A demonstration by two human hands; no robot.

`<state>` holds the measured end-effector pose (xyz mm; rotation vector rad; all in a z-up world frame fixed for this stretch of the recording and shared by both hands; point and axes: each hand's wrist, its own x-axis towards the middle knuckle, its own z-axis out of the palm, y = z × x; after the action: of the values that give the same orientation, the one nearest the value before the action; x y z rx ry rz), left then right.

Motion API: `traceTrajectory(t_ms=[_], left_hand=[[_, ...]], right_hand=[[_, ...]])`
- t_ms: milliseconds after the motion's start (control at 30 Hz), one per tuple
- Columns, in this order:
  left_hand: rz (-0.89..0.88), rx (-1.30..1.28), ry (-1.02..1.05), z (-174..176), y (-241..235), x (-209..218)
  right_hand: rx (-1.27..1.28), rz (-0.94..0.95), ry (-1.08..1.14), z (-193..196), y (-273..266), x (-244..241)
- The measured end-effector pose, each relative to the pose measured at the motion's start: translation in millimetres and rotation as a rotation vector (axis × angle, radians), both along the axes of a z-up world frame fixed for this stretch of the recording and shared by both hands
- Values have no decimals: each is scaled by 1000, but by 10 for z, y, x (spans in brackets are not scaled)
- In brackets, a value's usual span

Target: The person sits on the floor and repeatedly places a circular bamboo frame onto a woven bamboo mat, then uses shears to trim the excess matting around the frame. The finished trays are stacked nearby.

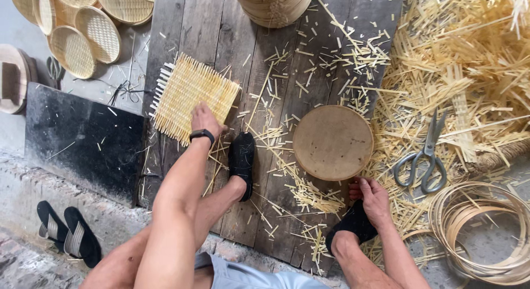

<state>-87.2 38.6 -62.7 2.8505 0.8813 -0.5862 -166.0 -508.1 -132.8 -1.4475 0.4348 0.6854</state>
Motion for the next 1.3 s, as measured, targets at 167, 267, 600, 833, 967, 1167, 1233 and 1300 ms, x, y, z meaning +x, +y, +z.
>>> traceTrajectory(t_ms=[167,267,600,833,967,1167,1233,1300], left_hand=[[75,-101,37,-279,304,-329],[107,-73,-189,-113,442,-294],[-484,-13,-476,1947,-152,421],[-1205,-439,-504,1359,-2409,-296],[-1147,-596,-440,882,-2549,-522],[-127,-469,-570,249,-2148,-202],[402,-924,-340,24,-1900,69],[506,-1112,-240,-155,-1792,55]], right_hand=[[-25,-10,17,-3,-11,-5],[-36,-28,27,-48,-11,29],[-115,-222,-135,268,94,120],[455,-334,22,993,109,653],[67,-157,-98,897,177,798],[120,-186,-101,593,117,735],[136,-198,-73,581,111,722],[143,-185,-88,605,91,726]])
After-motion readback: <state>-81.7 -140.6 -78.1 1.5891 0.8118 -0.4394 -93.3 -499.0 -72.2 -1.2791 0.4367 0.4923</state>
